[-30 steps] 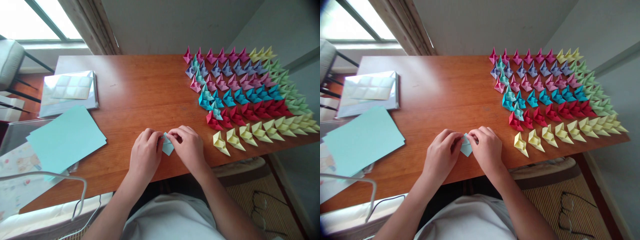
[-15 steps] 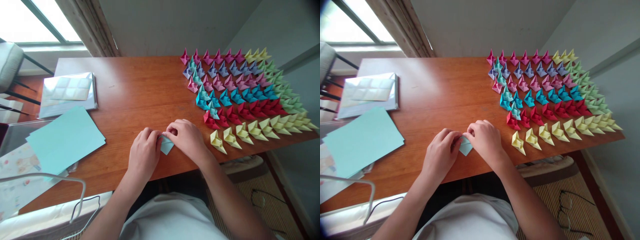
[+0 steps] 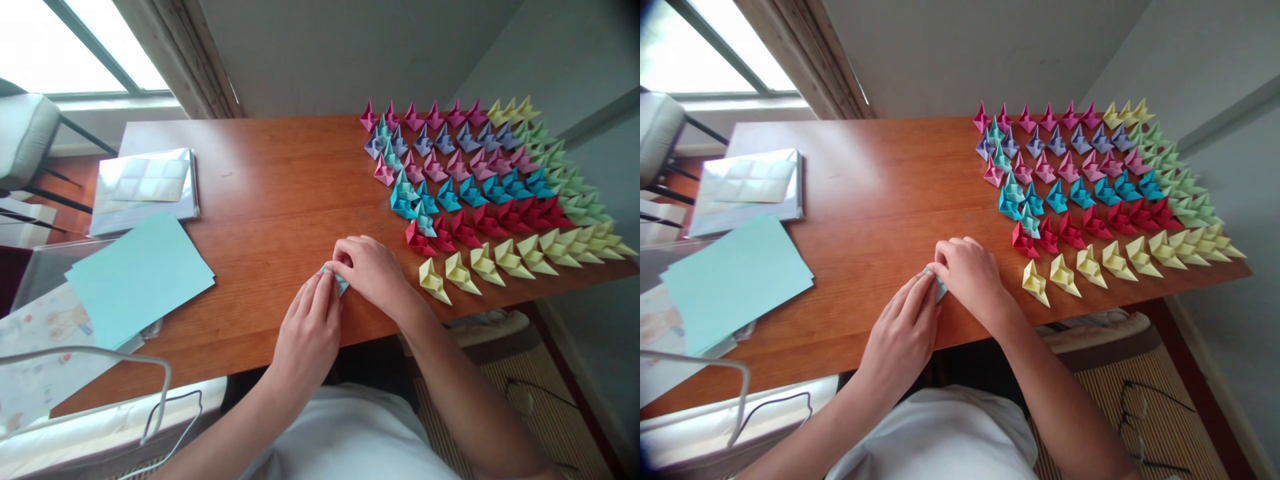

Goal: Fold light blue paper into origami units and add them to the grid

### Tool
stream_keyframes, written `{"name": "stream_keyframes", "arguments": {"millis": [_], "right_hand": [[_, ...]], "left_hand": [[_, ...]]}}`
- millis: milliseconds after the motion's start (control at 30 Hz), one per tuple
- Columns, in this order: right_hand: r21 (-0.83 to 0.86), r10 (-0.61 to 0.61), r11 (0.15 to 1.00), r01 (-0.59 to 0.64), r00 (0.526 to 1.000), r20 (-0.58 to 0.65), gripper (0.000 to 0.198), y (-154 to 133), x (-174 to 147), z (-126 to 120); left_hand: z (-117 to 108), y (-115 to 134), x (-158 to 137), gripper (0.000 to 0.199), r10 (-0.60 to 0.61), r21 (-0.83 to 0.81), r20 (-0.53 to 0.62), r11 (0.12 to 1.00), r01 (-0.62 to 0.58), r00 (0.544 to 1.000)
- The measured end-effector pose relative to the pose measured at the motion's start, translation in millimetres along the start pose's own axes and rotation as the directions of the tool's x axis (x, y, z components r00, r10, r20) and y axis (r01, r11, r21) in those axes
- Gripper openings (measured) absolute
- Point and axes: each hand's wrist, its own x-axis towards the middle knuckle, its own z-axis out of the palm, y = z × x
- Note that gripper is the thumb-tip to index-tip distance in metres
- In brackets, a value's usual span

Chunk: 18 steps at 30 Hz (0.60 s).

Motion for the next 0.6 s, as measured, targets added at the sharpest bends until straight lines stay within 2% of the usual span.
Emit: {"name": "stream_keyframes", "arguments": {"millis": [133,267,500,600], "right_hand": [[0.001,-0.002,1.0,0.002,1.0,0.002,0.019,0.1,0.1,0.4],[0.009,-0.001,1.0,0.001,1.0,0.007,0.02,-0.2,-0.9,-0.7],[0.039,-0.003,0.999,0.004,1.0,-0.012,0.021,0.0,-2.7,0.6],[0.051,-0.002,0.999,0.003,1.0,-0.016,0.02,1.9,-3.2,1.1]], "left_hand": [[4.1,8.7,-3.0,0.054,-0.048,0.052,0.046,0.998,0.045,0.998],[2.7,9.3,-3.0,0.062,-0.021,0.082,0.095,0.997,0.013,0.995],[4.5,8.0,-5.2,0.087,0.011,0.064,0.041,0.998,-0.014,0.999],[3.3,10.3,-4.6,0.089,-0.012,0.043,0.046,0.999,0.01,0.999]]}}
